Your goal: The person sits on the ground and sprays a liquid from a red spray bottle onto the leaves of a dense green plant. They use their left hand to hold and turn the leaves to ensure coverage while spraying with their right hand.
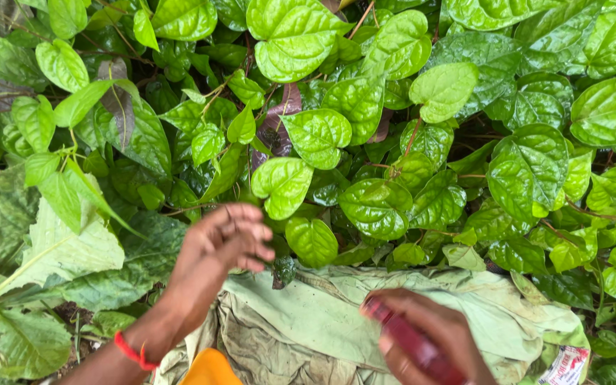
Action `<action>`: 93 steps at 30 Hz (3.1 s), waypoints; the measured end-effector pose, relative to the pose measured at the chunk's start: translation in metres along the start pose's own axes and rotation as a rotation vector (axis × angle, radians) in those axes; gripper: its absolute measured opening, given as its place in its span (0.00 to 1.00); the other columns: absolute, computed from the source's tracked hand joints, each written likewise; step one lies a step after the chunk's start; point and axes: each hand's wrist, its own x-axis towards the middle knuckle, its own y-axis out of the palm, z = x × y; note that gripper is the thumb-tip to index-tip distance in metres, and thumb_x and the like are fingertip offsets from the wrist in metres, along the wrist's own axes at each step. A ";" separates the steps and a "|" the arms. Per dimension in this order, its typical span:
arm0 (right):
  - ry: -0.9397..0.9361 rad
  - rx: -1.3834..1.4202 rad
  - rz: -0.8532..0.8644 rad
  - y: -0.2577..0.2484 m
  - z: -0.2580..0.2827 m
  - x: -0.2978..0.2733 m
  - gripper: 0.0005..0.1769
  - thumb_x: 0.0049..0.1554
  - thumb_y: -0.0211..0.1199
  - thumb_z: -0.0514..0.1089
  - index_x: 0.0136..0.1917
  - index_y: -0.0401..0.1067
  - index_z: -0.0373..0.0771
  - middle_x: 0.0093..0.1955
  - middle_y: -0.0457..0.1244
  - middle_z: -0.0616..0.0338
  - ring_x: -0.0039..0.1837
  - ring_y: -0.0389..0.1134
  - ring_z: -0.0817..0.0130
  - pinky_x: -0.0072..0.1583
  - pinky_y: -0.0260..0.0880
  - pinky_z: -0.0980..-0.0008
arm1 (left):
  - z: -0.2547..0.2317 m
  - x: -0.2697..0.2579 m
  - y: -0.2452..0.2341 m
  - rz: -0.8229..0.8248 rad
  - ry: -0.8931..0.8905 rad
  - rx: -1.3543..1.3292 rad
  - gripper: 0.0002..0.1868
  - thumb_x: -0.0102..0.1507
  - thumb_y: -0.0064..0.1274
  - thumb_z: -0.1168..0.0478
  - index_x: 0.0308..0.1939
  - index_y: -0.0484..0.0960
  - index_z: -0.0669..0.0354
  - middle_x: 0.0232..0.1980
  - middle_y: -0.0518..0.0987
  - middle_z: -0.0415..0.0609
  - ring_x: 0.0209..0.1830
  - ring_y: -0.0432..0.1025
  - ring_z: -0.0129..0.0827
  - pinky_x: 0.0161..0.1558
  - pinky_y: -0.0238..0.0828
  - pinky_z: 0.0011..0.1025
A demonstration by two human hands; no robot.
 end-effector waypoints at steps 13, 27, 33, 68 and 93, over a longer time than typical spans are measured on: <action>0.086 -0.123 -0.100 0.006 0.025 0.034 0.20 0.49 0.66 0.38 0.56 0.75 0.32 0.52 0.71 0.49 0.51 0.72 0.59 0.52 0.74 0.66 | -0.017 0.030 0.037 -0.067 0.185 0.189 0.23 0.65 0.57 0.53 0.55 0.82 0.70 0.31 0.81 0.45 0.27 0.71 0.21 0.30 0.75 0.27; 0.103 -0.177 -0.013 0.004 0.021 0.033 0.22 0.47 0.67 0.40 0.55 0.74 0.31 0.50 0.71 0.49 0.49 0.76 0.56 0.51 0.74 0.65 | -0.013 0.024 0.032 0.042 0.199 0.009 0.14 0.64 0.56 0.67 0.53 0.83 0.69 0.40 0.86 0.45 0.36 0.76 0.20 0.42 0.77 0.25; 0.081 -0.167 -0.012 0.006 0.016 0.032 0.23 0.47 0.67 0.40 0.56 0.73 0.32 0.53 0.71 0.49 0.52 0.73 0.57 0.52 0.74 0.65 | -0.022 0.019 0.032 0.004 0.107 -0.035 0.22 0.67 0.48 0.56 0.61 0.75 0.65 0.42 0.84 0.48 0.30 0.77 0.29 0.35 0.80 0.31; 0.293 -0.063 -0.260 -0.015 -0.011 -0.026 0.20 0.51 0.62 0.39 0.57 0.78 0.33 0.50 0.71 0.52 0.51 0.75 0.64 0.56 0.74 0.67 | -0.079 0.017 0.100 0.187 0.798 0.824 0.24 0.64 0.57 0.54 0.59 0.71 0.64 0.50 0.79 0.60 0.48 0.74 0.55 0.48 0.70 0.47; 0.361 0.016 -0.192 -0.010 -0.026 -0.008 0.21 0.53 0.68 0.38 0.60 0.75 0.36 0.52 0.71 0.53 0.37 0.69 0.68 0.41 0.76 0.69 | -0.039 0.009 0.087 0.359 0.051 0.381 0.21 0.62 0.50 0.74 0.59 0.80 0.59 0.36 0.78 0.55 0.32 0.65 0.29 0.32 0.61 0.28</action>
